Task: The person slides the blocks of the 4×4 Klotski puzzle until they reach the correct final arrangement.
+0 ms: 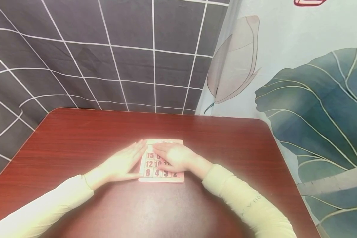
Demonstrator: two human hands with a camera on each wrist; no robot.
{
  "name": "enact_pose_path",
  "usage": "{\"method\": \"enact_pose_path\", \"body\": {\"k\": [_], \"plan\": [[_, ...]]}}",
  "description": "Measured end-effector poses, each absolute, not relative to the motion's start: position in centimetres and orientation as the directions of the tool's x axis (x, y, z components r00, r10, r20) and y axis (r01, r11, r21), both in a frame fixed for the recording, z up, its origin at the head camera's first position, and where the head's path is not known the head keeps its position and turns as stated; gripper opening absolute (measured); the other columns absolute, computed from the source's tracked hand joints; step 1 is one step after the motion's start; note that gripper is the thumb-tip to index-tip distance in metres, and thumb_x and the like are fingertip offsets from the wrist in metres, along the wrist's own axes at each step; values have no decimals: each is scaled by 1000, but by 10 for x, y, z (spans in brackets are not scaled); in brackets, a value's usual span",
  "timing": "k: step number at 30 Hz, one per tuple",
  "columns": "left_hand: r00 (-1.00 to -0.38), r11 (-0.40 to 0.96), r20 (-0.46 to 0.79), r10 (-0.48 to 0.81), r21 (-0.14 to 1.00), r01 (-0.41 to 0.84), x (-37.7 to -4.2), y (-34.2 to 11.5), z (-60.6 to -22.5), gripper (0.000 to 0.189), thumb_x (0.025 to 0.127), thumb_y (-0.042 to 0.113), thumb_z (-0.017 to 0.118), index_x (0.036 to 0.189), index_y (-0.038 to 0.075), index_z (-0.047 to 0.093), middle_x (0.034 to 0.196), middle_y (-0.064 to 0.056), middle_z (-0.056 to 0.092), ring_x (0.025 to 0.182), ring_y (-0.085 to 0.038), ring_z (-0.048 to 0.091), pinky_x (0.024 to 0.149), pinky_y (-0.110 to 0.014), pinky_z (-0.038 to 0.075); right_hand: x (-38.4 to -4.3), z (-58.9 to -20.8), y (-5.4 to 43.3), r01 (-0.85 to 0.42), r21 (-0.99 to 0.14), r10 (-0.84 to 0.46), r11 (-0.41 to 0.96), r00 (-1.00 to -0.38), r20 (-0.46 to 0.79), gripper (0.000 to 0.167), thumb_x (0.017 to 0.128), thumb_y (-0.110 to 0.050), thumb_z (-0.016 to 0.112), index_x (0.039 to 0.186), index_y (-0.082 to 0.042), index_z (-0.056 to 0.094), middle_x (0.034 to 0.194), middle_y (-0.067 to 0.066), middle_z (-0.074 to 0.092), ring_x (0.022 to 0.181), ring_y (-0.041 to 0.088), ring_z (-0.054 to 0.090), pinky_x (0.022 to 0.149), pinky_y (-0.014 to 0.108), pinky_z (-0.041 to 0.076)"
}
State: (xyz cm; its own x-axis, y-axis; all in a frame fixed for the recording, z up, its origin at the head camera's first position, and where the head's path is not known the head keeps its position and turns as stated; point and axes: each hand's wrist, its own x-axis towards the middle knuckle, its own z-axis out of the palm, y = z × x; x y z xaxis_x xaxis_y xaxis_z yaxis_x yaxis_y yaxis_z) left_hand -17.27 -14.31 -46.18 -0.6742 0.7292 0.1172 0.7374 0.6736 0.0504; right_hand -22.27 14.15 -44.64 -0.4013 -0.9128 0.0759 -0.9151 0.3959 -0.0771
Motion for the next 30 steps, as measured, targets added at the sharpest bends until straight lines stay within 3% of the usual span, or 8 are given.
{"method": "enact_pose_path", "body": {"k": [9, 21, 30], "plan": [[-673, 672, 116, 731, 50, 739, -173, -142, -462, 103, 93, 60, 71, 157, -13, 38, 168, -31, 36, 157, -42, 38, 130, -49, 36, -220, -444, 157, -902, -72, -901, 426, -430, 60, 63, 104, -43, 64, 152, -4, 57, 160, 10, 56, 149, 24, 54, 126, 41, 44], [-680, 675, 106, 725, 80, 733, -172, -146, -461, 103, 94, 61, 70, 158, -12, 36, 169, -30, 33, 158, -42, 36, 130, -50, 36, -229, -448, 141, -933, -75, -933, 351, -355, 52, 67, 103, -46, 63, 153, -2, 55, 162, 12, 53, 151, 23, 52, 128, 38, 41], [-686, 682, 84, 722, 81, 727, -173, -143, -457, 105, 94, 62, 69, 160, -12, 34, 170, -30, 31, 159, -41, 35, 131, -49, 35, -226, -445, 145, -921, -80, -920, 381, -386, 67, 66, 103, -45, 65, 154, -4, 54, 162, 9, 54, 151, 23, 52, 128, 39, 41]]}}
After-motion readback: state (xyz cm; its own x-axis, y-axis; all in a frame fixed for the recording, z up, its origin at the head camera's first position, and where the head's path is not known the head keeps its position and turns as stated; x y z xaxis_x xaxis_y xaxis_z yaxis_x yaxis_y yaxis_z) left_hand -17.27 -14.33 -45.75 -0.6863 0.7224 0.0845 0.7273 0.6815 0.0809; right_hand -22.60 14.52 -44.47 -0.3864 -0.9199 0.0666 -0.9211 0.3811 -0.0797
